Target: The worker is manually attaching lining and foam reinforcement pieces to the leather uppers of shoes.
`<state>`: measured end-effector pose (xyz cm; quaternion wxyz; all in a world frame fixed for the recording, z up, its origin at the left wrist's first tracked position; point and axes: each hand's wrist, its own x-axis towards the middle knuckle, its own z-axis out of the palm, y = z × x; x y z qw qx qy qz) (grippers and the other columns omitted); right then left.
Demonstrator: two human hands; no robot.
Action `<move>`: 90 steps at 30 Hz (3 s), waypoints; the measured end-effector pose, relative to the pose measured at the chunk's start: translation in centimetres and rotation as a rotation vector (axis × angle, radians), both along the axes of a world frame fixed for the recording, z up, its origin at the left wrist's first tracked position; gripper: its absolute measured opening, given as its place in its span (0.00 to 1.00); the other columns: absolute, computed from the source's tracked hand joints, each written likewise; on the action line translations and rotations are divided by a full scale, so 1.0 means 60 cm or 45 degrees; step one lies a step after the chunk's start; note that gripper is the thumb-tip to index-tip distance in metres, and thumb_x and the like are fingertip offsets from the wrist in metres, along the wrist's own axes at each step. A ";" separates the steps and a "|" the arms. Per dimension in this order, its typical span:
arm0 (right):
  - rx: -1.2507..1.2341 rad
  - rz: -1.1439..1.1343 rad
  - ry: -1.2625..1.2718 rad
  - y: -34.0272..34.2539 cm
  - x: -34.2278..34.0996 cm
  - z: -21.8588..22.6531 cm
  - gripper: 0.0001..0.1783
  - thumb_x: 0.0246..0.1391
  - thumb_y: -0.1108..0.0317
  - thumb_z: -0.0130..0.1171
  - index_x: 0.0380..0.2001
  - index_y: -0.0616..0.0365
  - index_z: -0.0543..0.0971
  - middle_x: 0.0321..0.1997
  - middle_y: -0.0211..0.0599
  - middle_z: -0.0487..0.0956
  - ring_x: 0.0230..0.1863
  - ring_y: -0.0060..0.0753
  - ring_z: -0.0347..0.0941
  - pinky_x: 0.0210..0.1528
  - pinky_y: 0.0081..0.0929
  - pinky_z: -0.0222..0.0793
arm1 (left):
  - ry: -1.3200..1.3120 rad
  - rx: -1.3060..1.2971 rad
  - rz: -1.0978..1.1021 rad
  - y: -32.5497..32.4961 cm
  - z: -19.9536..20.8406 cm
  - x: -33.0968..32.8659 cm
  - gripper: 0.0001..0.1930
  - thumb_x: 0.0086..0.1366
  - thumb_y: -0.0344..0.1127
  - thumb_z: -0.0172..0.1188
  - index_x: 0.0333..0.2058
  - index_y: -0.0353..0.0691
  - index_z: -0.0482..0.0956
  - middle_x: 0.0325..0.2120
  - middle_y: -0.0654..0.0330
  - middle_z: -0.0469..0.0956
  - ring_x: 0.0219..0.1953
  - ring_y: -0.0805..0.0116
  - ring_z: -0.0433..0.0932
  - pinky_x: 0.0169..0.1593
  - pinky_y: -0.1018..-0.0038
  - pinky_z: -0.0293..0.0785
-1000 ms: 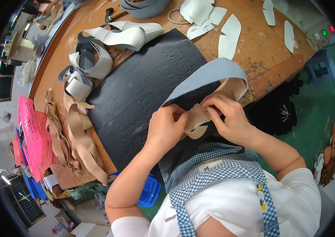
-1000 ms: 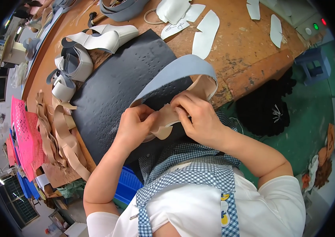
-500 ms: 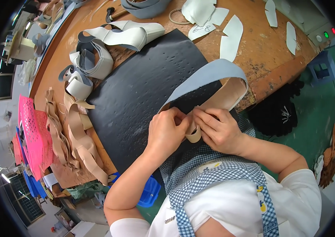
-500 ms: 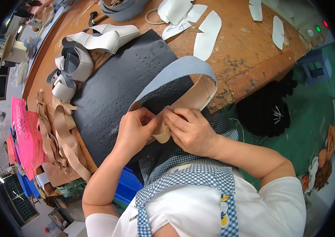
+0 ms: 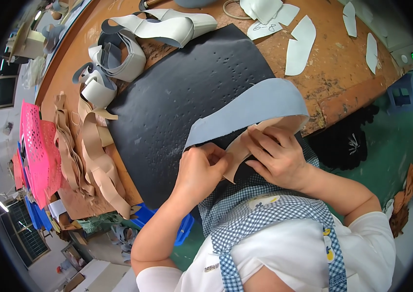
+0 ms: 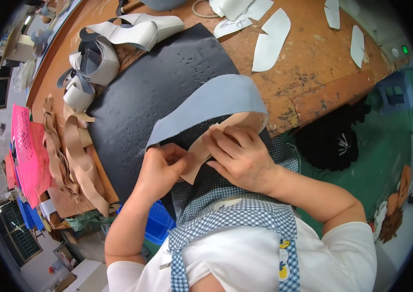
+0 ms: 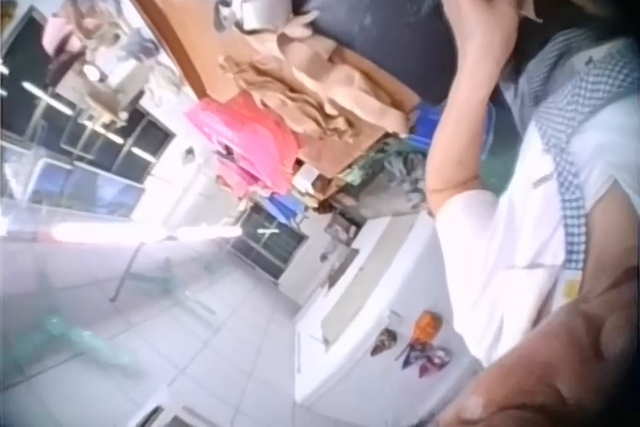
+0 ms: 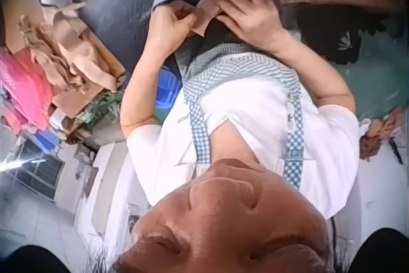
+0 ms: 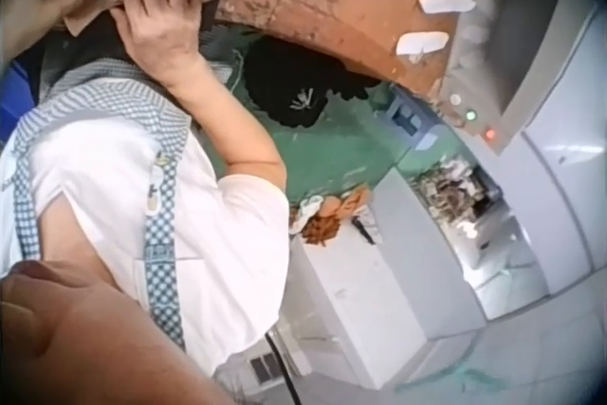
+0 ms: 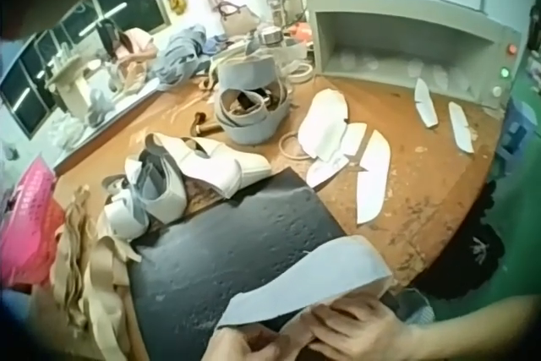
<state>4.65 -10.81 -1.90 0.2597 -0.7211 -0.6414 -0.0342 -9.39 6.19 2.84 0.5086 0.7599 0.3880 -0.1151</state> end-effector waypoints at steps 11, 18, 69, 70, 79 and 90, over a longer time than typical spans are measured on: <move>-0.147 0.039 -0.131 -0.001 -0.020 0.011 0.34 0.48 0.48 0.66 0.56 0.55 0.79 0.62 0.46 0.72 0.56 0.43 0.67 0.53 0.42 0.66 | 0.064 0.192 -0.023 -0.010 0.012 0.008 0.14 0.57 0.36 0.62 0.33 0.28 0.84 0.23 0.47 0.83 0.27 0.58 0.84 0.37 0.67 0.79; -0.106 0.213 -0.209 -0.010 -0.022 -0.020 0.37 0.48 0.49 0.65 0.56 0.66 0.77 0.61 0.50 0.73 0.62 0.49 0.68 0.63 0.55 0.62 | 0.011 0.043 0.146 -0.036 0.014 -0.051 0.10 0.62 0.30 0.64 0.36 0.26 0.82 0.27 0.56 0.84 0.29 0.75 0.81 0.37 0.77 0.78; -0.101 0.347 -0.356 -0.007 -0.074 -0.054 0.37 0.46 0.44 0.67 0.54 0.60 0.79 0.62 0.43 0.70 0.66 0.49 0.60 0.65 0.57 0.59 | -0.202 0.290 0.589 -0.083 -0.022 -0.111 0.07 0.60 0.29 0.66 0.33 0.29 0.83 0.21 0.53 0.84 0.24 0.64 0.85 0.33 0.72 0.78; -0.102 0.345 -0.355 -0.006 -0.076 -0.054 0.37 0.46 0.44 0.67 0.54 0.60 0.79 0.62 0.43 0.70 0.66 0.49 0.60 0.65 0.57 0.59 | -0.198 0.282 0.564 -0.080 -0.021 -0.112 0.07 0.60 0.29 0.65 0.33 0.29 0.83 0.21 0.54 0.84 0.24 0.65 0.85 0.32 0.72 0.78; -0.013 0.282 -0.302 0.001 -0.091 -0.057 0.31 0.59 0.46 0.54 0.60 0.51 0.76 0.53 0.41 0.72 0.61 0.42 0.65 0.57 0.57 0.64 | -0.271 0.165 0.597 -0.076 -0.031 -0.115 0.07 0.61 0.29 0.65 0.35 0.29 0.84 0.21 0.54 0.84 0.23 0.65 0.84 0.30 0.73 0.77; -0.069 0.427 -0.424 0.011 -0.091 -0.039 0.41 0.44 0.49 0.64 0.59 0.64 0.74 0.63 0.49 0.69 0.67 0.47 0.64 0.66 0.68 0.59 | -0.272 1.442 -0.334 -0.064 -0.021 -0.169 0.20 0.53 0.25 0.61 0.47 0.36 0.83 0.50 0.56 0.79 0.55 0.58 0.75 0.64 0.54 0.64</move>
